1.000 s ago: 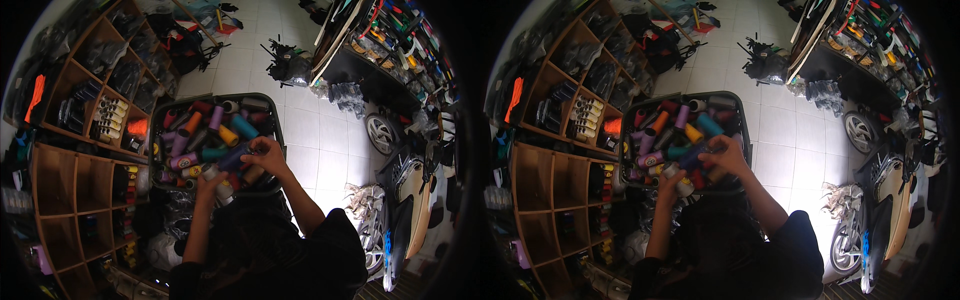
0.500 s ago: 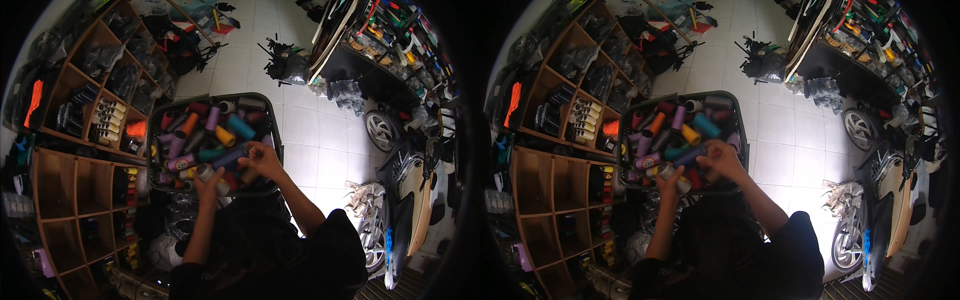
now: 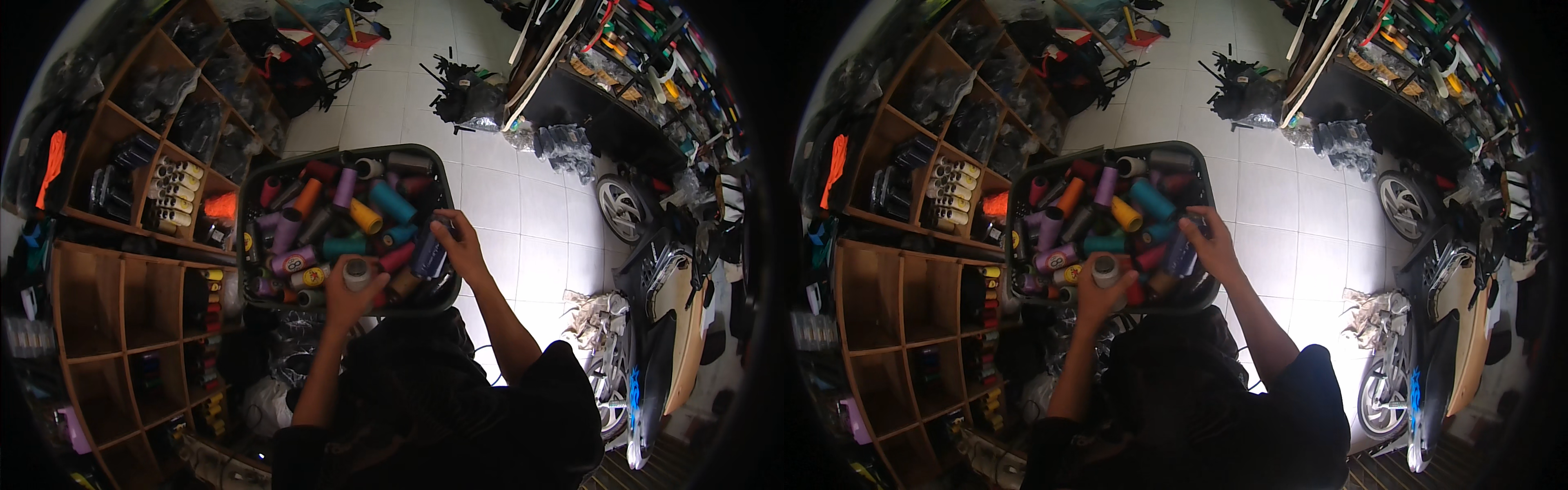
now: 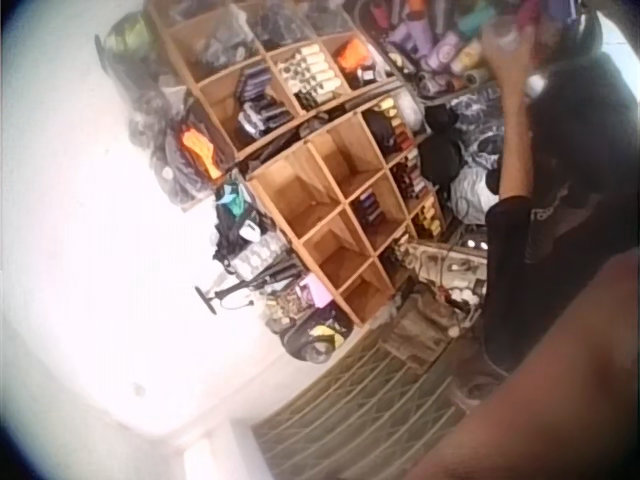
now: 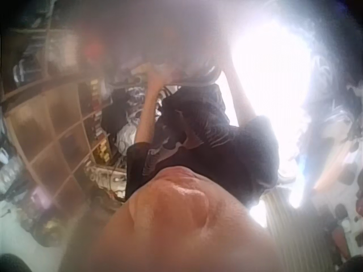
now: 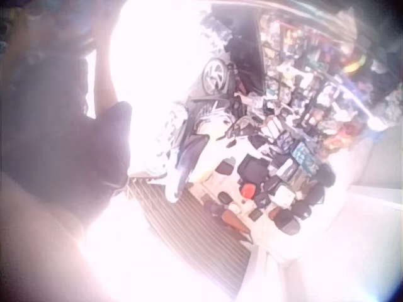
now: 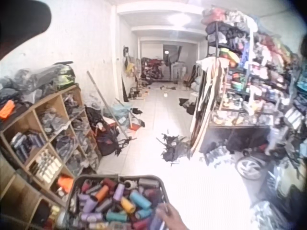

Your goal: The person repeatedly picks up colorful thread spools from a plastic basket and places them into a wooden shelving unit. The person sorts the spools by color and arranges them in rows on the shelves.

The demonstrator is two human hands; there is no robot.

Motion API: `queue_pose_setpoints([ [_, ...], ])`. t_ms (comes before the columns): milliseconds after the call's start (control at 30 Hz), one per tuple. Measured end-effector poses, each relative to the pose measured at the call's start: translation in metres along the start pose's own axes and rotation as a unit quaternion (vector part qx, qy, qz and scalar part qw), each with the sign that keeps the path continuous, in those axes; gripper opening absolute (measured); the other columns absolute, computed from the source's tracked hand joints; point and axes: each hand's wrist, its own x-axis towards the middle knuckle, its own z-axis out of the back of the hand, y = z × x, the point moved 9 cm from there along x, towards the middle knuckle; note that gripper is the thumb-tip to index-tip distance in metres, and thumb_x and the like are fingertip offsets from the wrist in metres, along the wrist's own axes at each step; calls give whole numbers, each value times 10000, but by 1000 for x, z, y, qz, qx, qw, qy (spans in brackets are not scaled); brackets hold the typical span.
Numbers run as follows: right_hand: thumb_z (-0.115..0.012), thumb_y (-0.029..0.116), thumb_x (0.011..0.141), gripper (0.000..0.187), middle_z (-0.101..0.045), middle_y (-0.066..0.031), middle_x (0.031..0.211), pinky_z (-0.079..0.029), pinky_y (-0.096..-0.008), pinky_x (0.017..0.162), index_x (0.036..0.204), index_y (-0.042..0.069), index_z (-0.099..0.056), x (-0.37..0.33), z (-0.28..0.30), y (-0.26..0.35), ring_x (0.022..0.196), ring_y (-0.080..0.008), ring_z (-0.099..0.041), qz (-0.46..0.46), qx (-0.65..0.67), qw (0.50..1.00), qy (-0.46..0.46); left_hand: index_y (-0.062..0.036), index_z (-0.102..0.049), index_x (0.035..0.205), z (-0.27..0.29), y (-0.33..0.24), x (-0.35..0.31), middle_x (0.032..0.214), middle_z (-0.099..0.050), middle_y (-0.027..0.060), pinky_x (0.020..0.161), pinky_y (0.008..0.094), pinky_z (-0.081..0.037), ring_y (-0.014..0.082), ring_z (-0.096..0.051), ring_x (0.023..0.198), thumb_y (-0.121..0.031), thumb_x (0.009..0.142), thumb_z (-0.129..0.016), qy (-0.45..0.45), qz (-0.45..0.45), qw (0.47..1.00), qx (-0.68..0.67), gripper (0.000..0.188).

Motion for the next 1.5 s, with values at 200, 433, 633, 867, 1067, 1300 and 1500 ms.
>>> queue_pose_setpoints([
  [200,-670,229,959,342,-649,-100,1083,-478,-327,913,1198,56,-498,-24,-38,10,1058,-190,-618,77,-112,989,61,-46,-598,1099,-59,34,-1,967,-632,17,764,266,-519,99,-631,873,-130,737,-874,127,132,973,-140,463],
  [433,-794,308,835,453,-628,-119,918,-500,-348,758,1090,65,-510,-26,-43,5,843,-206,-632,16,-174,984,33,-45,-605,1054,-53,37,-3,969,-641,12,765,276,-516,109,-631,870,-112,713,-879,90,82,989,-82,443],
  [633,-856,284,756,483,-519,-64,731,-455,-321,625,953,65,-474,-17,-54,13,658,-156,-514,81,-201,973,80,-54,-606,1047,-44,39,-2,945,-629,-2,767,268,-502,89,-605,878,-91,703,-883,111,86,988,-66,444],
  [867,-840,366,770,478,-610,-89,797,-486,-323,687,966,48,-541,-9,-54,-6,746,-189,-619,20,-139,989,52,-59,-593,1046,-30,39,7,907,-632,10,721,271,-519,104,-619,795,-89,740,-856,89,67,994,-23,404],
  [1067,-740,370,884,404,-671,-91,910,-549,-318,723,1091,60,-585,2,-38,-42,815,-188,-677,-229,295,928,15,-58,-546,1119,12,46,19,875,-632,71,717,385,-580,226,-669,763,-167,903,-684,-16,175,941,-289,278],
  [1300,-620,435,934,591,-688,-182,1042,-616,-378,721,1244,-55,-506,-5,-31,-64,818,-275,-716,-323,385,861,76,-59,-449,1246,37,48,26,1046,-595,131,790,472,-589,296,-658,914,-232,934,-623,-44,165,932,-320,396],
  [1500,-624,395,918,589,-670,-190,1054,-610,-413,763,1259,-62,-479,-11,-33,-64,855,-293,-707,-334,404,846,98,-53,-445,1252,39,58,23,1081,-584,140,873,482,-565,307,-641,981,-196,908,-610,-57,168,919,-353,408],
])
